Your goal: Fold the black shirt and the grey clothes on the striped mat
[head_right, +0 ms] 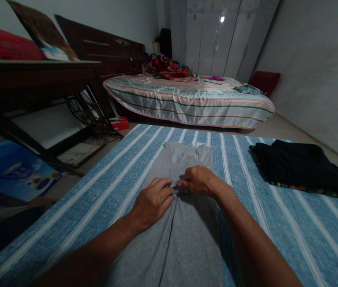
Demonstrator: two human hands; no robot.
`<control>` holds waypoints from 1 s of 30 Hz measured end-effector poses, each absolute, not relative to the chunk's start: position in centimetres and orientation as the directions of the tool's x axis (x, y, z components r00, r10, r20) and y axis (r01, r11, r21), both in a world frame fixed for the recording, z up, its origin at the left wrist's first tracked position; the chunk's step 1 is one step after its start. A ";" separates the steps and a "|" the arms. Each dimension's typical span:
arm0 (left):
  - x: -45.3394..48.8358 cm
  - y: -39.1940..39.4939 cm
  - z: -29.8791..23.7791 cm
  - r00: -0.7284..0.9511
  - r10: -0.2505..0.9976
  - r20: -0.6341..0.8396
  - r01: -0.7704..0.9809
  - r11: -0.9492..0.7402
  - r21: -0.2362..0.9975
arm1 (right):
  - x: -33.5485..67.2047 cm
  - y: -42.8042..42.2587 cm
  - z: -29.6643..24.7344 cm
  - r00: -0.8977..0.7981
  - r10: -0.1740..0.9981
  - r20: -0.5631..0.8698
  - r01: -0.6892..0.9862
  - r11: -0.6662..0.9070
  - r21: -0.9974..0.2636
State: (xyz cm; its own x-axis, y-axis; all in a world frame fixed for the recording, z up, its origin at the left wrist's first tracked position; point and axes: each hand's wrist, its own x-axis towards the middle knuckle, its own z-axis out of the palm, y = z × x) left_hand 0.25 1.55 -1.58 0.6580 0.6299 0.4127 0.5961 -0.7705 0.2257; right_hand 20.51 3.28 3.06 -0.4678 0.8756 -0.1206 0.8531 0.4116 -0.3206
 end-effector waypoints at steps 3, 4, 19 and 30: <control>0.3 1.4 -1.3 0.703 0.613 0.360 0.594 -0.785 0.177 | 20.6 3.4 3.0 -0.451 0.884 -0.123 0.866 0.401 -0.298; 0.3 1.4 -1.3 0.712 0.613 0.344 0.595 -0.786 0.169 | 20.6 3.4 3.0 -0.439 0.890 -0.121 0.875 0.393 -0.283; 0.4 1.4 -1.0 0.728 0.625 0.282 0.617 -0.776 0.130 | 20.6 3.1 3.4 -0.340 0.919 -0.198 0.930 0.298 -0.215; 0.2 1.5 -1.2 0.721 0.636 0.274 0.622 -0.769 0.148 | 20.6 2.1 4.5 -0.314 0.946 -0.081 0.927 0.287 -0.242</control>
State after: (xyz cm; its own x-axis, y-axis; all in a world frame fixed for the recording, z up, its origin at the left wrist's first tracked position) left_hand 0.24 1.55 -1.21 0.7213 0.6362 0.2739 0.6219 -0.7689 0.1483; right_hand 20.62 2.14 4.50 -0.3141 0.9459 -0.0814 0.9269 0.2870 -0.2416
